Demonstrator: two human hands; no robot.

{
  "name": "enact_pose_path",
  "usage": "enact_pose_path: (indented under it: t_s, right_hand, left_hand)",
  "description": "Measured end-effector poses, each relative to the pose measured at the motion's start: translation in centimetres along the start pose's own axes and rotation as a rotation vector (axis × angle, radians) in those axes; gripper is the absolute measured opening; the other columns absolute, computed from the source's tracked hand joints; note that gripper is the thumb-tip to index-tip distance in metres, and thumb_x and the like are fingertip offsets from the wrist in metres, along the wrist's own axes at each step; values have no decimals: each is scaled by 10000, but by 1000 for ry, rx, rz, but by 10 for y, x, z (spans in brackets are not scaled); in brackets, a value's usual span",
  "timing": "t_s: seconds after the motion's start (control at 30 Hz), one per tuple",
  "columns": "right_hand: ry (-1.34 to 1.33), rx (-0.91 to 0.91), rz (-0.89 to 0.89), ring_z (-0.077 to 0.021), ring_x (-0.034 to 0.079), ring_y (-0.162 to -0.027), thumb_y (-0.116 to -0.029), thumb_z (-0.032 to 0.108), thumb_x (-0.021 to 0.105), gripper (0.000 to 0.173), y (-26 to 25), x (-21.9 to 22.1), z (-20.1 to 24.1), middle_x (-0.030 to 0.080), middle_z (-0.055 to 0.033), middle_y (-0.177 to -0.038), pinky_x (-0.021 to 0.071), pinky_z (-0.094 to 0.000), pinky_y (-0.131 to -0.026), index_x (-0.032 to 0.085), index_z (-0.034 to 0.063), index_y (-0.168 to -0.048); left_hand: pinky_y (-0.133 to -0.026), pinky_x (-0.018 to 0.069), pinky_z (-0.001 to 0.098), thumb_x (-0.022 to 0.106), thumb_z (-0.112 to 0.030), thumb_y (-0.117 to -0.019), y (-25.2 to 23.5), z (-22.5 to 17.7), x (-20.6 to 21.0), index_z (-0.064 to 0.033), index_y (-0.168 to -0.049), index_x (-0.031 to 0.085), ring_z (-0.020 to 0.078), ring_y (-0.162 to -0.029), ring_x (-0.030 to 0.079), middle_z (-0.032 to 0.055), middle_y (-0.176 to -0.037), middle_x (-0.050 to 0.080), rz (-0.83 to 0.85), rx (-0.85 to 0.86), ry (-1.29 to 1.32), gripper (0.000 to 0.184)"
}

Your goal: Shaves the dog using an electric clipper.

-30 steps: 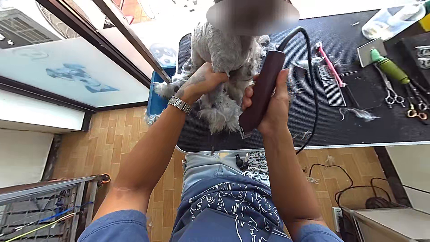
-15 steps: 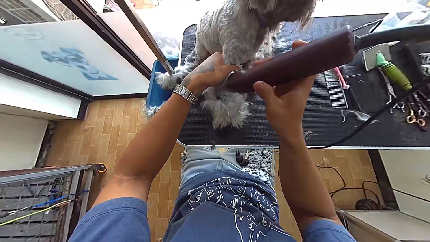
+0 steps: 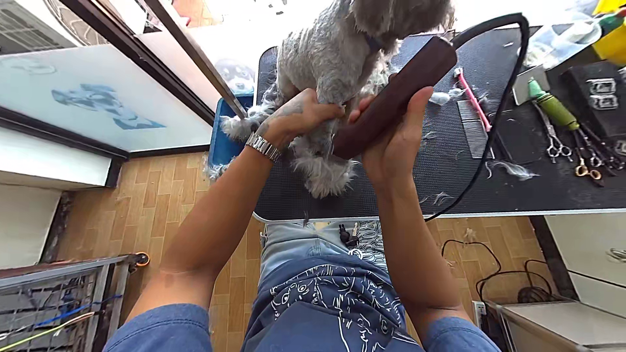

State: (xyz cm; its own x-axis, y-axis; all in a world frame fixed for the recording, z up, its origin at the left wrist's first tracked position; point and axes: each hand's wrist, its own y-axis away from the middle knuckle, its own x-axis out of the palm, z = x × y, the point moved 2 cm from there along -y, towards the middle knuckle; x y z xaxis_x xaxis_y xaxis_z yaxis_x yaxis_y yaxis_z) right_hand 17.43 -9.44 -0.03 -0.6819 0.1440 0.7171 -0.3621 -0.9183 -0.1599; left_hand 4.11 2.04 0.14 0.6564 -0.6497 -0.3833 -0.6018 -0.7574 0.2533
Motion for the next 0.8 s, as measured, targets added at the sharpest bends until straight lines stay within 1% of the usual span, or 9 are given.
enact_pose_path:
  t_s: [0.13,0.23,0.4,0.47,0.5,0.57,0.67,0.73,0.8]
  right_hand:
    - [-48,13,-59,-150,649,-633,-1020,672,34,740,-6,0,11,613,-17,-709,590,-324,-619,516,131,-1173]
    - [-38,-36,-65,-164,645,-592,-1040,631,21,713,-14,-4,28,603,-23,-673,590,-337,-584,501,127,-1191]
    - [-98,-29,-127,-185,646,-674,-1090,545,109,574,-14,-5,35,586,-41,-762,598,-367,-666,479,128,-1231]
    - [-190,-16,-87,-220,673,-760,-1083,560,106,598,-11,-4,40,616,-55,-810,603,-437,-752,514,128,-1154]
    - [-207,-31,-34,-246,688,-853,-1097,522,151,550,-9,-4,42,650,-66,-869,585,-492,-838,532,128,-1136]
    - [0,-134,79,-259,684,-1053,-1081,288,395,236,-4,-6,41,683,-64,-1088,557,-520,-947,460,155,-1265]
    - [445,-308,157,-269,693,-1097,-929,71,709,690,1,-7,33,650,-132,-1188,613,-453,-932,220,21,-1414]
    - [526,-335,204,-268,692,-1107,-894,24,735,741,5,-5,27,645,-148,-1194,612,-435,-948,212,-16,-1417]
    - [491,-316,213,-265,698,-1082,-976,118,665,662,8,-6,21,643,-135,-1177,606,-456,-957,211,-10,-1441]
  left_hand:
    - [-725,591,308,704,-255,-940,0,4,0,-65,-1007,687,86,-761,698,22,-853,722,-2,-19,2,202]
    - [-721,584,296,700,-249,-939,2,7,-1,-79,-1006,690,66,-753,687,5,-845,715,-12,-25,-26,183]
    - [-739,580,301,699,-268,-948,3,13,-2,-74,-1030,688,71,-771,685,13,-870,714,-1,-46,-49,211]
    - [-732,575,305,705,-266,-937,2,14,-1,-76,-1017,690,72,-762,681,12,-862,713,-5,-39,-48,207]
    - [-730,574,299,702,-258,-937,3,14,-1,-77,-1012,686,67,-760,678,6,-858,709,0,-31,-41,197]
    - [-722,558,262,697,-248,-935,5,12,-2,-103,-990,681,27,-753,656,-33,-842,693,2,-3,-50,156]
    - [-682,512,257,659,-242,-946,6,9,-3,-129,-925,647,10,-718,607,-57,-794,639,-9,12,-126,116]
    - [-669,512,270,648,-236,-955,5,6,-3,-120,-905,642,24,-704,610,-43,-777,639,-16,5,-149,127]
    - [-673,510,256,636,-224,-965,4,6,0,-125,-910,642,16,-706,608,-51,-778,639,1,6,-131,114]
